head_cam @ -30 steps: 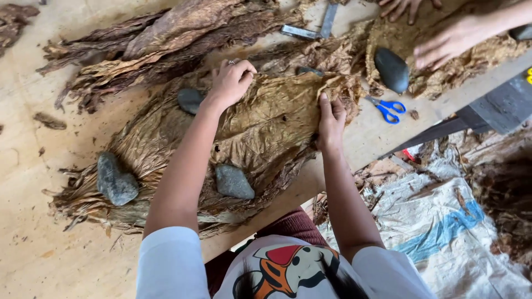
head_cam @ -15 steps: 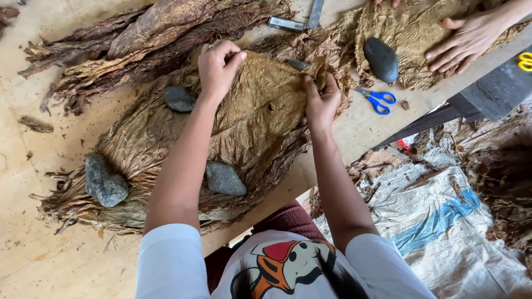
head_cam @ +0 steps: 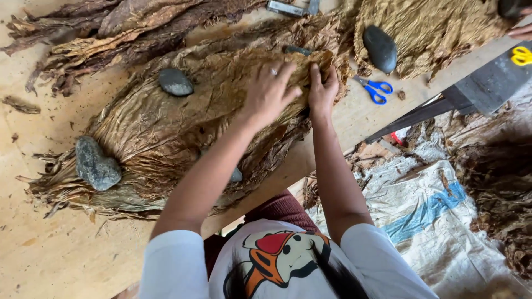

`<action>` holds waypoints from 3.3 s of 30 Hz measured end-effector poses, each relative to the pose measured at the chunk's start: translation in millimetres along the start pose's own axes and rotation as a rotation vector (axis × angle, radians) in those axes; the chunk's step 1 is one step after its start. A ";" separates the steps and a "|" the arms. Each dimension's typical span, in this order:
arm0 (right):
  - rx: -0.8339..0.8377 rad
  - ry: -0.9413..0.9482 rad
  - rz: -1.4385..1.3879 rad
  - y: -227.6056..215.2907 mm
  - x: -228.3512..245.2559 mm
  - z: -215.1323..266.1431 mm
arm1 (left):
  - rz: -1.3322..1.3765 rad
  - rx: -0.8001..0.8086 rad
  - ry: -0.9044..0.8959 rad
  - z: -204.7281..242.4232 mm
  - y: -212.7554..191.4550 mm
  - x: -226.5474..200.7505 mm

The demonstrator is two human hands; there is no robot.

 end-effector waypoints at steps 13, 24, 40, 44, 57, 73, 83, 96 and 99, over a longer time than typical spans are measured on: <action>0.122 0.038 0.235 -20.7 7.4 -34.3 | -0.218 0.468 -0.261 30.6 63.2 18.6; 0.227 0.053 0.226 -46.8 -21.3 -58.2 | -0.287 0.554 -0.227 34.5 80.6 29.8; 0.998 0.142 0.980 58.5 52.8 -59.8 | -0.446 0.775 -0.253 29.3 68.3 20.7; 1.030 0.143 0.865 54.9 23.1 -79.5 | -0.428 0.729 -0.241 30.7 69.0 22.0; 0.746 0.207 0.244 26.3 54.1 -91.2 | -0.431 0.713 -0.206 27.6 73.8 26.4; 0.877 0.119 0.189 15.6 54.8 -23.5 | -0.241 0.583 -0.230 23.5 72.1 25.8; 0.829 -0.142 0.629 9.1 -11.7 -39.5 | 0.146 0.520 -0.219 17.4 27.7 46.8; 0.835 -0.815 0.538 105.5 93.2 34.3 | -0.276 0.586 -0.480 64.7 -33.1 113.6; 1.127 -0.671 0.716 132.8 73.4 41.9 | -0.279 0.548 -0.538 66.1 -28.4 125.1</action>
Point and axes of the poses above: each hand's wrist, its own z-axis away from the middle knuckle, its own y-axis out of the palm, x = y × z, the point moved 5 cm from there along -z, towards the middle knuckle, and after that the axes turned 7 degrees about -y, right-handed, at the moved point
